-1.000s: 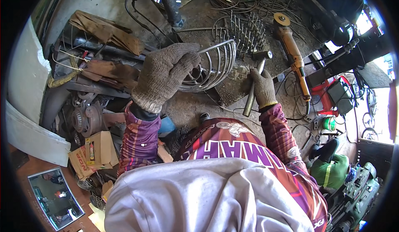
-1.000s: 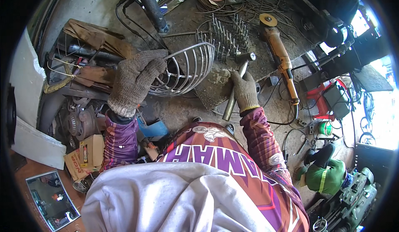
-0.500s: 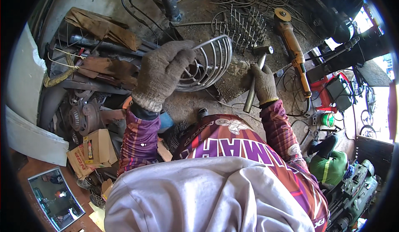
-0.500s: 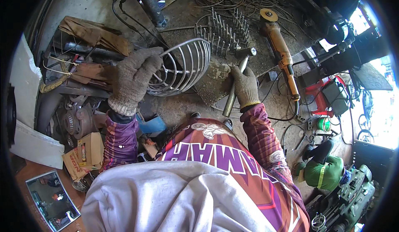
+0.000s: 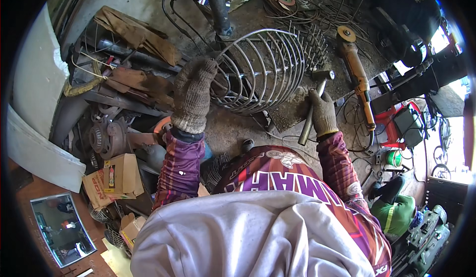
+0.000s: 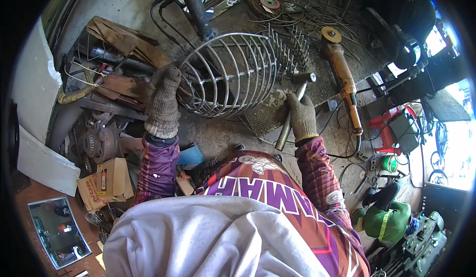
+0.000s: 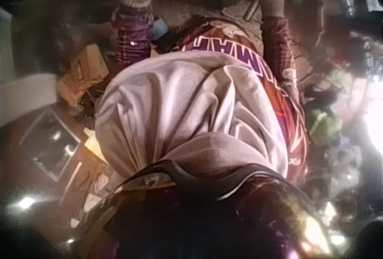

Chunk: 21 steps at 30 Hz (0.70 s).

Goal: The person hammers a metal wire basket frame on a workbench. They hold the frame with one gloved hand and strike the metal ribs repeatedly with a hammer to shape it.

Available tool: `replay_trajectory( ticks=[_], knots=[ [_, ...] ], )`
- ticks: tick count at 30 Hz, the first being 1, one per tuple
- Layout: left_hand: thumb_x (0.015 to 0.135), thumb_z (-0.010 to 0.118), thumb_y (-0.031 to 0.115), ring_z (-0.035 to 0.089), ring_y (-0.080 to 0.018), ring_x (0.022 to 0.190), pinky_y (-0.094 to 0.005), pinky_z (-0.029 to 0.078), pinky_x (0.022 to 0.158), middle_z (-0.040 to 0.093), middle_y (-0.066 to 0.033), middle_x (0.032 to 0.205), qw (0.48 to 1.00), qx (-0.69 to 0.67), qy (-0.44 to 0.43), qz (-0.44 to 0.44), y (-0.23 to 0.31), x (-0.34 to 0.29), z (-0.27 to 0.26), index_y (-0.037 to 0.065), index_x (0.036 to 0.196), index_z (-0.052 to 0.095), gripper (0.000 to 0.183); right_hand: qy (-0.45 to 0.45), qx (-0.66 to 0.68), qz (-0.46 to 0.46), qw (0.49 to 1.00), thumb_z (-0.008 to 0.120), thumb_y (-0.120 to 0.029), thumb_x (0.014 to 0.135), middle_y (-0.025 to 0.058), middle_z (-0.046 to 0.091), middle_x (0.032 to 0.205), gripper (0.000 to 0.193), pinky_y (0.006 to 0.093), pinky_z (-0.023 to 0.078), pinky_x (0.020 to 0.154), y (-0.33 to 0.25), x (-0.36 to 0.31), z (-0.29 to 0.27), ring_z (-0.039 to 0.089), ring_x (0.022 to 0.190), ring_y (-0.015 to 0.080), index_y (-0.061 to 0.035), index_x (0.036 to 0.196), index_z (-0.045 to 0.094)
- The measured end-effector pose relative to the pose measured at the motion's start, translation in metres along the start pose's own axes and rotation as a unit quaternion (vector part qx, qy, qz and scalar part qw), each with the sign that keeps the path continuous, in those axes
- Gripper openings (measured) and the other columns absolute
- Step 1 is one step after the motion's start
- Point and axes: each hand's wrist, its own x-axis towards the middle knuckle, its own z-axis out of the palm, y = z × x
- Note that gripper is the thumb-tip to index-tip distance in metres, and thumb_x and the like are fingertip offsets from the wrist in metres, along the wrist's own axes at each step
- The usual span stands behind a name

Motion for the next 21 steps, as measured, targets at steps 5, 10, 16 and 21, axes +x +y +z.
replay_trajectory(
  ticks=[5, 10, 16, 21],
  knots=[
    [0.096, 0.072, 0.024, 0.061, -0.0088, 0.082, -0.0273, 0.050, 0.073, 0.070, 0.0004, 0.093, 0.997, -0.017, 0.008, -0.071, 0.012, -0.003, 0.003, 0.005, 0.108, 0.073, 0.023, 0.011, -0.014, 0.004, 1.000, 0.065, -0.027, 0.099, 0.0047, 0.065, 0.086, 0.029, 0.0306, 0.050, 0.066, 0.005, 0.003, -0.003, 0.062, 0.074, 0.0148, 0.0010, 0.106, 0.062],
    [0.096, 0.072, 0.025, 0.061, -0.0082, 0.081, -0.0262, 0.050, 0.072, 0.070, 0.0011, 0.091, 0.999, -0.016, 0.024, -0.029, 0.001, -0.003, 0.004, 0.005, 0.108, 0.074, 0.023, 0.008, 0.002, 0.002, 1.000, 0.065, -0.026, 0.100, 0.0046, 0.065, 0.087, 0.028, 0.0304, 0.050, 0.066, 0.004, 0.002, -0.002, 0.061, 0.074, 0.0150, 0.0008, 0.107, 0.062],
    [0.096, 0.072, 0.025, 0.062, -0.0080, 0.084, -0.0256, 0.050, 0.074, 0.070, 0.0009, 0.092, 0.990, -0.083, 0.019, -0.116, 0.007, -0.005, 0.005, 0.004, 0.108, 0.073, 0.024, 0.000, 0.005, 0.004, 1.000, 0.065, -0.027, 0.100, 0.0043, 0.064, 0.085, 0.028, 0.0300, 0.051, 0.064, 0.003, 0.001, -0.002, 0.062, 0.072, 0.0148, 0.0002, 0.106, 0.062],
    [0.097, 0.072, 0.026, 0.061, -0.0068, 0.080, -0.0248, 0.050, 0.071, 0.070, 0.0013, 0.091, 0.995, -0.063, 0.036, -0.069, -0.003, -0.004, 0.004, 0.005, 0.108, 0.073, 0.023, 0.001, 0.018, 0.011, 1.000, 0.065, -0.028, 0.099, 0.0056, 0.064, 0.084, 0.029, 0.0311, 0.053, 0.061, -0.002, -0.002, 0.001, 0.063, 0.068, 0.0163, 0.0004, 0.107, 0.060]
  ],
)
